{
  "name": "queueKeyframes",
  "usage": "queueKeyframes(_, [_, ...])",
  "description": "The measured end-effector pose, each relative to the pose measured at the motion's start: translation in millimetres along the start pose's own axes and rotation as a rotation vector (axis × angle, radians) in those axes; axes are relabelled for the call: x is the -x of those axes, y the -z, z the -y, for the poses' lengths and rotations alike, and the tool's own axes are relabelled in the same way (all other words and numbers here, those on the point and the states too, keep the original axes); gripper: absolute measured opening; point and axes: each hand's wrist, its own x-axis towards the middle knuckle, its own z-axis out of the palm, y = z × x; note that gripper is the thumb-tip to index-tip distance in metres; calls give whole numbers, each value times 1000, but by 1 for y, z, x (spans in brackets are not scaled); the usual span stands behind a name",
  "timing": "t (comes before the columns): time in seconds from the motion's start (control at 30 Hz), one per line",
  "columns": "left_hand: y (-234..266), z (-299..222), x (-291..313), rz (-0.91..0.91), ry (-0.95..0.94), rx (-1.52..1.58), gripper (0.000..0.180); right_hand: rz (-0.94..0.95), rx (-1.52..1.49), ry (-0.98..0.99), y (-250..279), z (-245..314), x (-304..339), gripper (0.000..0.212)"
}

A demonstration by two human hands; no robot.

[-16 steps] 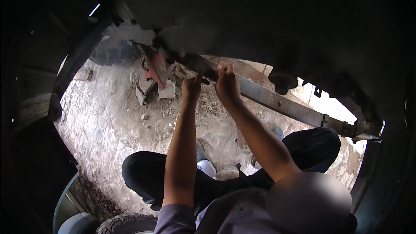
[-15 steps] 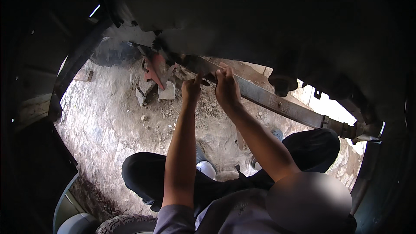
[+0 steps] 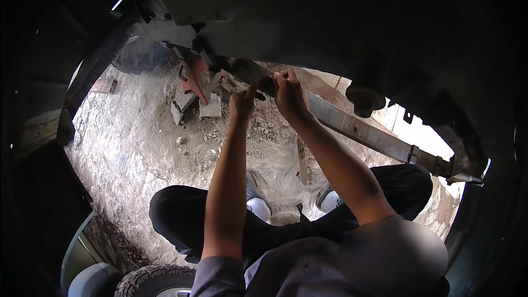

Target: The person sits under a vehicle and repeatedly adjusts a metal bracket attached to the undercarriage. They use both hands to align and secure the bracket, occasionally repositioning their grip to tighten or stabilize the connection.

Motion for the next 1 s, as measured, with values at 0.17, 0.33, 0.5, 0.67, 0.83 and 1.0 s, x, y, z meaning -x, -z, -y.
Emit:
queueKeyframes(0.17, [-5,3,2,-123,-107,-42,63,20,22,-3,-3,6,19,21])
queueKeyframes(0.33, [-5,-7,11,-53,-37,-17,62,60,-136,-72,4,1,7,24])
queueKeyframes(0.5, [-4,3,3,-94,-121,-17,60,23,-142,48,-2,-4,6,21])
queueKeyframes(0.67, [-4,-6,9,-100,-82,-43,58,22,-61,-27,-6,8,8,22])
queueKeyframes(0.83, [-9,-3,9,-60,-37,44,58,109,5,-99,-2,7,-4,24])
queueKeyframes(1.0, [-6,-5,13,-165,-77,-70,63,161,-28,-174,2,20,18,24])
